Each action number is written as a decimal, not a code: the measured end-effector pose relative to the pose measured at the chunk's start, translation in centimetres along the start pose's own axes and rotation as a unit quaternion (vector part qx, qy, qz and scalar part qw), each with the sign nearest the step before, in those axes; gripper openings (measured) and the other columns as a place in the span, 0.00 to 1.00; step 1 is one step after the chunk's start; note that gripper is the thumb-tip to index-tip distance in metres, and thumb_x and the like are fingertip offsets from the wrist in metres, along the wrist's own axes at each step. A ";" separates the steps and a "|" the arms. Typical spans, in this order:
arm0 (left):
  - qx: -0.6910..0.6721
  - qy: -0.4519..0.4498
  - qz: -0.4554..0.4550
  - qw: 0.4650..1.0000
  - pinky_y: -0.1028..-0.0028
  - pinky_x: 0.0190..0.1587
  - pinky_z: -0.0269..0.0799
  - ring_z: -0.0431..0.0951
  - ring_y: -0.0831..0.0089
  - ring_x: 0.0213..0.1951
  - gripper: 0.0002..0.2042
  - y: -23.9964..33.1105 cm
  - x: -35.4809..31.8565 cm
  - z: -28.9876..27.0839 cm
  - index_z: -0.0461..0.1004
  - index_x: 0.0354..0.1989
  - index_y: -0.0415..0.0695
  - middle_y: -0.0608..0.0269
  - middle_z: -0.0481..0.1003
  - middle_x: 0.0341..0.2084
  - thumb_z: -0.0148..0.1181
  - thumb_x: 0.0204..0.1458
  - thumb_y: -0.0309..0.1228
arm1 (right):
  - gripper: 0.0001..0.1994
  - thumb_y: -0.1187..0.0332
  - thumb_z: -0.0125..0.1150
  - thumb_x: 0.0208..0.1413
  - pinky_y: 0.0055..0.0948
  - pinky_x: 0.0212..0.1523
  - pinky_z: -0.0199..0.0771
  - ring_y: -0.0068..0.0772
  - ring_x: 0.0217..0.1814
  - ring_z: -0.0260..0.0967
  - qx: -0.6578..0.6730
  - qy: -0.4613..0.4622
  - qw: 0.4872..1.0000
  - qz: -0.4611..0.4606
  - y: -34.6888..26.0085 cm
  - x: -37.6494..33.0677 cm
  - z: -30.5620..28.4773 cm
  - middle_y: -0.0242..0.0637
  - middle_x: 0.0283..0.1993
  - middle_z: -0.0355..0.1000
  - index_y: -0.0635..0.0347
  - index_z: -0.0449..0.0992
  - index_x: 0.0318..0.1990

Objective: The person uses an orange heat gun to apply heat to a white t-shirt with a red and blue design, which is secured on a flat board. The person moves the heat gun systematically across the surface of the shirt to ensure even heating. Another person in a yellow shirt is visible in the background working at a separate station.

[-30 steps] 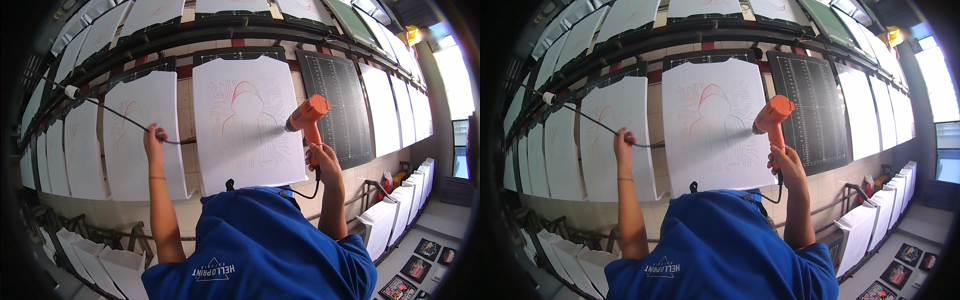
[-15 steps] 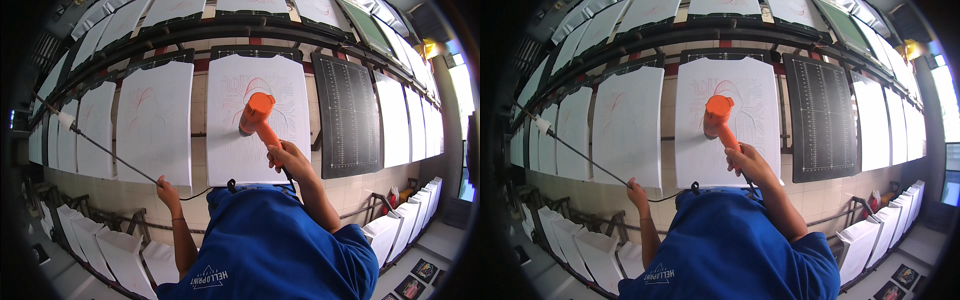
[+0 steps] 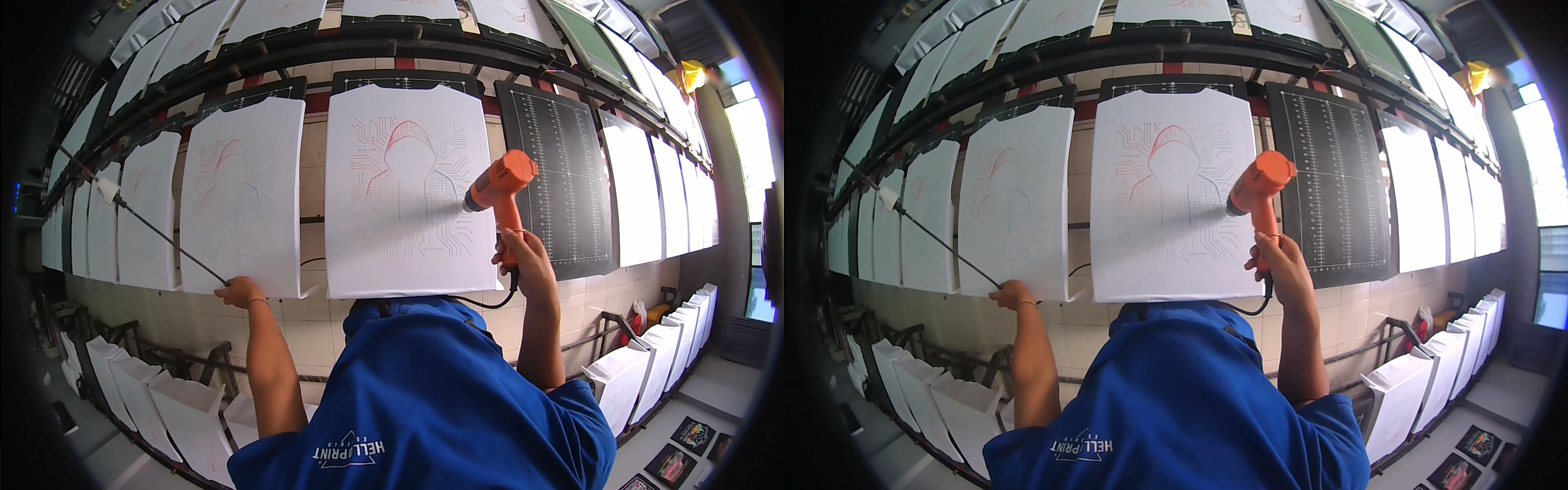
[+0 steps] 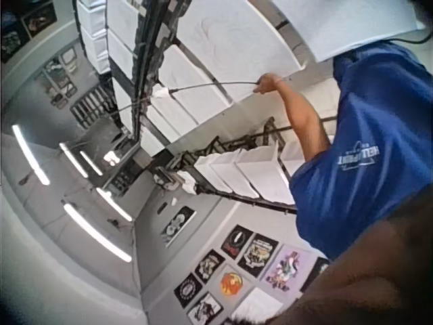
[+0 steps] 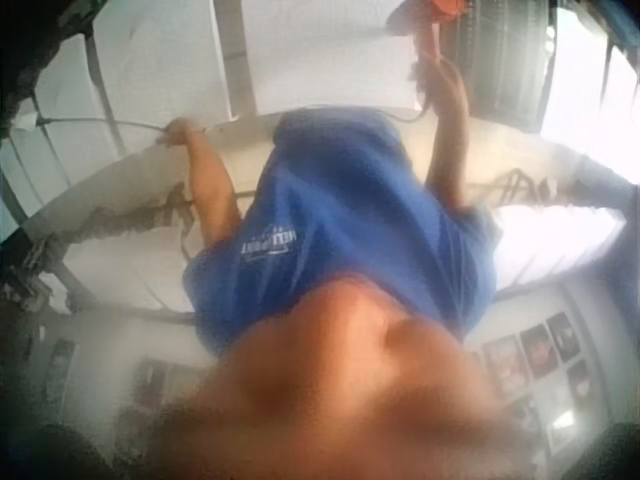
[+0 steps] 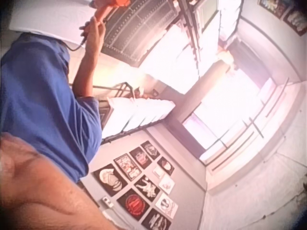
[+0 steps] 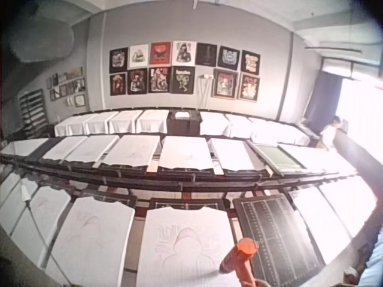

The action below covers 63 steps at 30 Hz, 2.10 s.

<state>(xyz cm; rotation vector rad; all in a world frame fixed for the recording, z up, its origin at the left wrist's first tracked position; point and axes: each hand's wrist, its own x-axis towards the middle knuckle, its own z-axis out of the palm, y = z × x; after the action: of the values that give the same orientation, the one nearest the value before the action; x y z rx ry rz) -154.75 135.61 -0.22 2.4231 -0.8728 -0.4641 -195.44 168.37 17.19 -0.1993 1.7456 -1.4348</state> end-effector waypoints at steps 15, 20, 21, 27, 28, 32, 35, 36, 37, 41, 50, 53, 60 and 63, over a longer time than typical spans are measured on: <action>0.020 0.023 -0.007 1.000 0.55 0.46 0.81 0.75 0.43 0.48 0.24 -1.0 1.9 1.4 0.46 0.63 0.30 0.37 0.63 0.52 0.38 0.64 0.34 | 0.14 0.59 0.54 0.61 0.22 0.26 0.69 0.22 0.29 0.70 -0.030 -0.159 0.986 0.035 0.5 0.7 8.7 0.31 0.29 0.69 0.64 0.70 0.38; 0.023 0.018 -0.010 1.000 0.55 0.46 0.81 0.75 0.43 0.48 0.24 -1.3 2.2 1.4 0.48 0.62 0.30 0.37 0.63 0.52 0.38 0.64 0.34 | 0.15 0.58 0.56 0.62 0.20 0.24 0.68 0.21 0.28 0.71 0.000 -0.065 0.998 0.027 1.2 -0.4 3.3 0.31 0.29 0.69 0.64 0.70 0.41; 0.016 0.014 -0.014 1.000 0.55 0.46 0.81 0.75 0.43 0.48 0.24 -1.3 2.2 1.4 0.48 0.62 0.30 0.37 0.63 0.52 0.38 0.64 0.34 | 0.15 0.58 0.56 0.62 0.20 0.24 0.68 0.21 0.28 0.71 -0.001 -0.040 0.999 0.026 1.3 -0.7 2.2 0.31 0.29 0.70 0.64 0.70 0.42; 0.011 0.017 -0.023 1.000 0.54 0.47 0.81 0.75 0.43 0.48 0.23 -1.4 2.6 1.5 0.49 0.62 0.31 0.38 0.63 0.52 0.40 0.63 0.33 | 0.15 0.60 0.55 0.62 0.19 0.22 0.68 0.22 0.27 0.71 0.025 0.027 0.999 0.013 1.4 -1.5 0.1 0.32 0.30 0.69 0.65 0.69 0.45; 0.004 0.015 -0.023 1.000 0.54 0.47 0.80 0.75 0.43 0.48 0.23 -1.4 2.5 1.5 0.49 0.62 0.31 0.38 0.63 0.52 0.40 0.63 0.33 | 0.15 0.60 0.55 0.62 0.19 0.22 0.68 0.22 0.27 0.71 0.029 0.022 0.999 0.012 1.4 -1.5 0.4 0.32 0.30 0.69 0.65 0.69 0.45; 0.012 0.013 -0.024 1.000 0.55 0.47 0.81 0.75 0.44 0.48 0.23 -1.2 2.4 1.4 0.49 0.61 0.31 0.38 0.63 0.52 0.40 0.63 0.33 | 0.14 0.59 0.56 0.62 0.20 0.24 0.68 0.21 0.28 0.71 0.021 -0.067 0.997 0.032 1.4 -1.2 4.3 0.31 0.30 0.69 0.64 0.69 0.43; 0.007 0.007 -0.020 1.000 0.56 0.46 0.82 0.75 0.44 0.48 0.22 -0.7 1.8 1.0 0.49 0.61 0.30 0.37 0.63 0.51 0.39 0.64 0.33 | 0.14 0.59 0.56 0.62 0.20 0.26 0.68 0.19 0.29 0.69 -0.019 -0.153 0.987 0.038 1.5 -0.8 7.8 0.31 0.29 0.68 0.63 0.69 0.40; 0.011 0.007 -0.018 1.000 0.56 0.46 0.83 0.75 0.44 0.47 0.22 -0.7 1.8 1.0 0.49 0.61 0.30 0.37 0.63 0.51 0.39 0.64 0.33 | 0.14 0.59 0.56 0.61 0.21 0.26 0.68 0.19 0.29 0.69 -0.021 -0.172 0.984 0.044 1.5 -0.7 8.6 0.31 0.29 0.68 0.63 0.69 0.40; 0.014 0.008 -0.017 1.000 0.56 0.45 0.83 0.75 0.44 0.47 0.22 -0.7 1.8 1.0 0.49 0.60 0.30 0.37 0.63 0.51 0.39 0.64 0.33 | 0.14 0.59 0.55 0.61 0.21 0.26 0.68 0.19 0.29 0.68 -0.025 -0.191 0.980 0.049 1.5 -0.6 9.2 0.31 0.29 0.68 0.63 0.69 0.39; 0.007 0.012 -0.006 1.000 0.56 0.45 0.83 0.75 0.43 0.46 0.22 -1.2 2.0 1.2 0.49 0.60 0.30 0.36 0.63 0.51 0.39 0.64 0.33 | 0.14 0.59 0.55 0.61 0.21 0.26 0.68 0.19 0.30 0.68 -0.031 -0.185 0.981 0.048 1.2 -0.9 8.9 0.31 0.29 0.68 0.63 0.69 0.39; 0.001 0.007 -0.020 1.000 0.54 0.45 0.82 0.75 0.43 0.47 0.22 -0.9 1.8 0.9 0.50 0.60 0.30 0.37 0.63 0.51 0.39 0.64 0.34 | 0.14 0.60 0.56 0.62 0.19 0.22 0.68 0.21 0.28 0.71 0.029 0.018 0.999 0.022 2.2 -2.5 -0.7 0.32 0.30 0.70 0.64 0.70 0.44; 0.020 0.029 -0.021 0.999 0.55 0.45 0.82 0.75 0.43 0.48 0.22 -1.1 2.1 1.4 0.50 0.61 0.31 0.38 0.64 0.51 0.38 0.64 0.35 | 0.14 0.60 0.55 0.62 0.20 0.22 0.69 0.22 0.28 0.72 0.032 0.023 0.999 0.021 2.1 -2.7 -1.0 0.32 0.30 0.70 0.64 0.70 0.45; 0.023 0.012 -0.033 0.999 0.56 0.46 0.82 0.76 0.44 0.47 0.22 -1.2 2.6 1.5 0.49 0.61 0.32 0.38 0.64 0.52 0.38 0.64 0.34 | 0.15 0.61 0.55 0.62 0.20 0.23 0.68 0.20 0.28 0.70 0.009 -0.116 0.992 0.055 2.2 -2.2 5.0 0.31 0.30 0.69 0.65 0.69 0.44; 0.018 0.006 -0.030 0.999 0.56 0.45 0.82 0.76 0.44 0.47 0.22 -0.9 2.1 1.3 0.49 0.61 0.32 0.38 0.64 0.51 0.38 0.64 0.34 | 0.13 0.60 0.55 0.61 0.21 0.26 0.68 0.20 0.30 0.69 -0.024 -0.175 0.982 0.067 1.6 -2.1 7.8 0.30 0.29 0.68 0.63 0.69 0.40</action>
<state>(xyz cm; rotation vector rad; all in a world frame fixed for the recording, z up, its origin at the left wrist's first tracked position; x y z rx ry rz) -153.41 134.36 -2.03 2.4877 -0.8130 -0.4585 -188.19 164.49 16.97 -0.3339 1.4762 -1.1810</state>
